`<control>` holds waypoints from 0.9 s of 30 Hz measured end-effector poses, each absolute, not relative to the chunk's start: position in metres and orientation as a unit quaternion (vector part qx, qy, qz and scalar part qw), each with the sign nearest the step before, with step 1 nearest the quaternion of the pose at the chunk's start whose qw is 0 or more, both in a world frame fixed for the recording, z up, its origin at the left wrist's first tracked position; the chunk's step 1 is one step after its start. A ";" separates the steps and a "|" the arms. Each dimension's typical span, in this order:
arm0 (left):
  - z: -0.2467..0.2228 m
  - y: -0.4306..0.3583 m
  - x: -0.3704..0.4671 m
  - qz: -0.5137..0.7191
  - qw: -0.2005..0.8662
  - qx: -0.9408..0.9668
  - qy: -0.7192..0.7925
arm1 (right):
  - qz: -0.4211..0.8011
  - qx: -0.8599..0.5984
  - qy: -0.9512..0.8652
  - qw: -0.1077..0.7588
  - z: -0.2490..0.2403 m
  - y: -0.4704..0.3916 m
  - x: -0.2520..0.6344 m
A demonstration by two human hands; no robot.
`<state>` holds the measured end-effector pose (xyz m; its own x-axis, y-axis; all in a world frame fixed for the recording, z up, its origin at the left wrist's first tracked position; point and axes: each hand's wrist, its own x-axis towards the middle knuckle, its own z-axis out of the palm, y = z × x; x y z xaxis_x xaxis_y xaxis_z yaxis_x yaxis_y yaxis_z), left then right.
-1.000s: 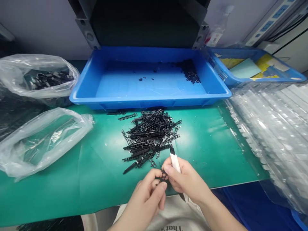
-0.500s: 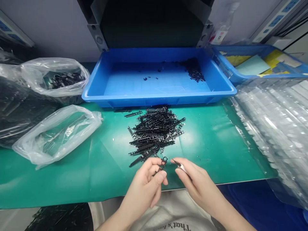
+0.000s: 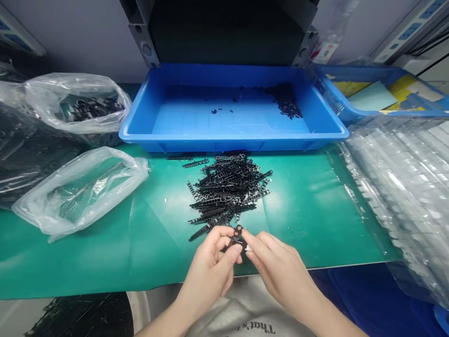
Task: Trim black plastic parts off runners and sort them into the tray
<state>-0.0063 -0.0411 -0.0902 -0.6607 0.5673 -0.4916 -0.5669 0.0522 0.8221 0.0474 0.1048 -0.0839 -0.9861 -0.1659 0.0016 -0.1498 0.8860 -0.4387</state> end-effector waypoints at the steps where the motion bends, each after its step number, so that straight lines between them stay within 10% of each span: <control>1: -0.090 -0.041 -0.007 0.687 0.411 -0.002 0.599 | -0.224 -0.079 0.971 0.017 -0.084 0.104 0.048; 27: -0.098 -0.043 -0.009 0.681 0.399 -0.009 0.614 | -0.351 0.025 0.936 -0.030 -0.083 0.103 0.030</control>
<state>-0.0086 -0.0429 -0.0984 -0.6821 0.5325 -0.5012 -0.5540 0.0710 0.8295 0.0298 0.1034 -0.0827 -0.9969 0.0685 0.0383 0.0264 0.7525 -0.6580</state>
